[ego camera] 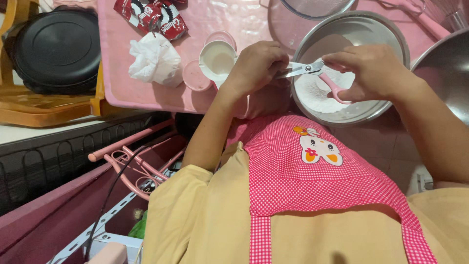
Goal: The person cuts open a plastic bag of cocoa powder with scissors, pours the powder into a measuring cup, and then sifts it into a metal bowl. The person shakes the sieve to pass the powder through and uses a hand to push remaining clumps through the mesh.
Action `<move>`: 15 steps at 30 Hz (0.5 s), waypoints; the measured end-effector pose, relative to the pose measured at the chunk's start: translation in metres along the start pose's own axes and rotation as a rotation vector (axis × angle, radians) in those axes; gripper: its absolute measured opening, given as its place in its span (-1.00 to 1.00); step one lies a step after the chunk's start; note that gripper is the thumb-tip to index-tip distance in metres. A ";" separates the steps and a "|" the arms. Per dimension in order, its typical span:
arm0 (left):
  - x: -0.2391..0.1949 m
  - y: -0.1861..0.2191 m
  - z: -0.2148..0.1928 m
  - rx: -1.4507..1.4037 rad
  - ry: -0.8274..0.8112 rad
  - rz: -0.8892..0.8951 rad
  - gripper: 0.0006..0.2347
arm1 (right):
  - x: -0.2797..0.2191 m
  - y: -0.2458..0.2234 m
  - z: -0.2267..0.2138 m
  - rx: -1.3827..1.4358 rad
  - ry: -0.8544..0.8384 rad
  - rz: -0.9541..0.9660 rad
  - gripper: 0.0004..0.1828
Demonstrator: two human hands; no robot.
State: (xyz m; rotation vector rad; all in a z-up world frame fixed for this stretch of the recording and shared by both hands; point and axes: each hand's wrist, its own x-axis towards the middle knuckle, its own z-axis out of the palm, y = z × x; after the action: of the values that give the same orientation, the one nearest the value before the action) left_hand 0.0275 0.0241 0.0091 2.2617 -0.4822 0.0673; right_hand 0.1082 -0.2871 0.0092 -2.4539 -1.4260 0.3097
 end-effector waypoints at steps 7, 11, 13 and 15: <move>-0.001 -0.001 -0.002 -0.032 -0.022 -0.005 -0.93 | 0.002 -0.010 -0.012 0.033 -0.108 0.095 -0.10; -0.002 0.001 -0.004 -0.054 -0.007 0.006 -0.91 | 0.001 -0.009 -0.009 0.046 -0.077 0.092 -0.06; -0.001 0.001 -0.003 -0.065 -0.008 -0.003 -0.91 | 0.000 -0.006 -0.006 0.073 -0.075 0.088 -0.06; -0.002 -0.001 0.000 -0.067 0.000 -0.003 -0.92 | -0.002 0.000 -0.002 0.120 -0.073 0.080 -0.09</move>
State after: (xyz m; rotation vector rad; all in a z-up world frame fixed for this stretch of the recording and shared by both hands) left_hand 0.0266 0.0255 0.0078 2.1972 -0.4744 0.0492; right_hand 0.1076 -0.2889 0.0107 -2.4291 -1.2989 0.4919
